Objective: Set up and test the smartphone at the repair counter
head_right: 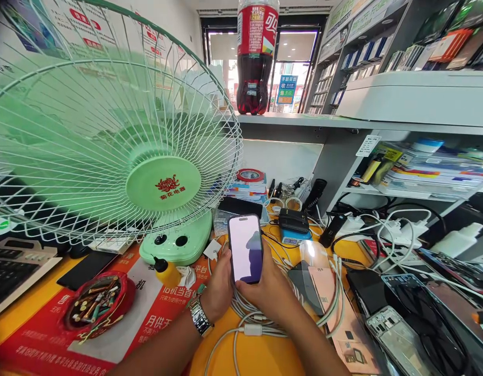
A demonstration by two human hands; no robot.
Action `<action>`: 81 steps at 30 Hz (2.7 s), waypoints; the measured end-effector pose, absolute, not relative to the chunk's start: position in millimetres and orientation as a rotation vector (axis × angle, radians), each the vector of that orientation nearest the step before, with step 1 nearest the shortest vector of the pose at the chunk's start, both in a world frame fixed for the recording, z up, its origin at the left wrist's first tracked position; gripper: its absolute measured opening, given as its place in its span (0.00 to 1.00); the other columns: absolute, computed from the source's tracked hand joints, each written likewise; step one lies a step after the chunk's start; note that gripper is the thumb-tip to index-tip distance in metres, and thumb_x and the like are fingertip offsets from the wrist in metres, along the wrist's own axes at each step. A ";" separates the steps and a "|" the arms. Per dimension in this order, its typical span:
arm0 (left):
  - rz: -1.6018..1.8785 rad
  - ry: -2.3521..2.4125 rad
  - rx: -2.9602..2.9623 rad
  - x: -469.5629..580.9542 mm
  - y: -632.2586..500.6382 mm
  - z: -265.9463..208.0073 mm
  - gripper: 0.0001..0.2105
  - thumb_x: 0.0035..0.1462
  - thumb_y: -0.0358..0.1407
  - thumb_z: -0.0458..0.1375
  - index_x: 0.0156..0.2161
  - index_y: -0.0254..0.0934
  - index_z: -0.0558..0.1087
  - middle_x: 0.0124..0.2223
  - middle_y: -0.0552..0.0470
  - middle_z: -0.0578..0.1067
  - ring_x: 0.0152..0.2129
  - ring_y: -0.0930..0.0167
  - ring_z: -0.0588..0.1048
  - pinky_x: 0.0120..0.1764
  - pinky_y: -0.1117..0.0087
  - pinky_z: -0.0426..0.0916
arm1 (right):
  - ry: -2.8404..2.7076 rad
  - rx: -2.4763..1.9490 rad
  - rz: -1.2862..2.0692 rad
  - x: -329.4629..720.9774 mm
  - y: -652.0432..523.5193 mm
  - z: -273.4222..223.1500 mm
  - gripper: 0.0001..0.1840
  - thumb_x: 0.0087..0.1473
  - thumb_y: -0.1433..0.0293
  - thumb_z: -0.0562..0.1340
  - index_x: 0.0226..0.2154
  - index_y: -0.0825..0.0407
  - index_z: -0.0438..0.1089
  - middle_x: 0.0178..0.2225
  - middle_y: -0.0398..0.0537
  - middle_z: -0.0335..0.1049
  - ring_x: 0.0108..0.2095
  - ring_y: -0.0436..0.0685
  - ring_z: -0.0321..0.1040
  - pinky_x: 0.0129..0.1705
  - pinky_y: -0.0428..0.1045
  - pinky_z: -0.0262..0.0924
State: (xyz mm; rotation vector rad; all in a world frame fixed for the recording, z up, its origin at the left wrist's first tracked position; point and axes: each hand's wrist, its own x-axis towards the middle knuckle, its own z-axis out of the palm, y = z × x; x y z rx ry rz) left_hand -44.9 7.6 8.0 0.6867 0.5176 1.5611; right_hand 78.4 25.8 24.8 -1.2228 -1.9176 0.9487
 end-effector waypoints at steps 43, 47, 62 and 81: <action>1.539 0.610 0.817 -45.4 6.0 13.0 0.18 0.63 0.43 0.49 0.54 0.38 0.67 0.51 0.47 0.72 0.51 0.62 0.67 0.51 0.62 0.64 | -1.868 -1.214 0.947 82.2 29.1 25.6 0.41 0.41 0.69 0.67 0.58 0.52 0.53 0.43 0.50 0.69 0.38 0.58 0.68 0.39 0.52 0.65; 1.414 0.674 0.836 -46.1 2.7 12.1 0.20 0.62 0.45 0.50 0.57 0.42 0.65 0.51 0.48 0.71 0.49 0.61 0.68 0.46 0.62 0.69 | -1.667 -1.254 0.946 83.0 37.1 21.2 0.20 0.54 0.60 0.58 0.46 0.53 0.66 0.37 0.50 0.71 0.35 0.59 0.69 0.36 0.52 0.65; 1.327 0.629 0.670 -47.7 2.3 20.9 0.22 0.61 0.47 0.51 0.58 0.41 0.65 0.52 0.47 0.72 0.47 0.62 0.71 0.45 0.61 0.70 | -1.624 -1.243 1.048 86.6 41.0 22.9 0.17 0.55 0.57 0.56 0.39 0.53 0.68 0.32 0.49 0.70 0.32 0.58 0.70 0.31 0.50 0.66; 1.324 0.582 0.655 -39.6 2.3 13.9 0.21 0.62 0.47 0.48 0.56 0.41 0.66 0.52 0.48 0.72 0.49 0.63 0.70 0.50 0.60 0.67 | -1.897 -1.248 0.755 84.5 31.8 27.8 0.53 0.42 0.66 0.67 0.64 0.49 0.39 0.58 0.57 0.56 0.56 0.64 0.59 0.54 0.58 0.57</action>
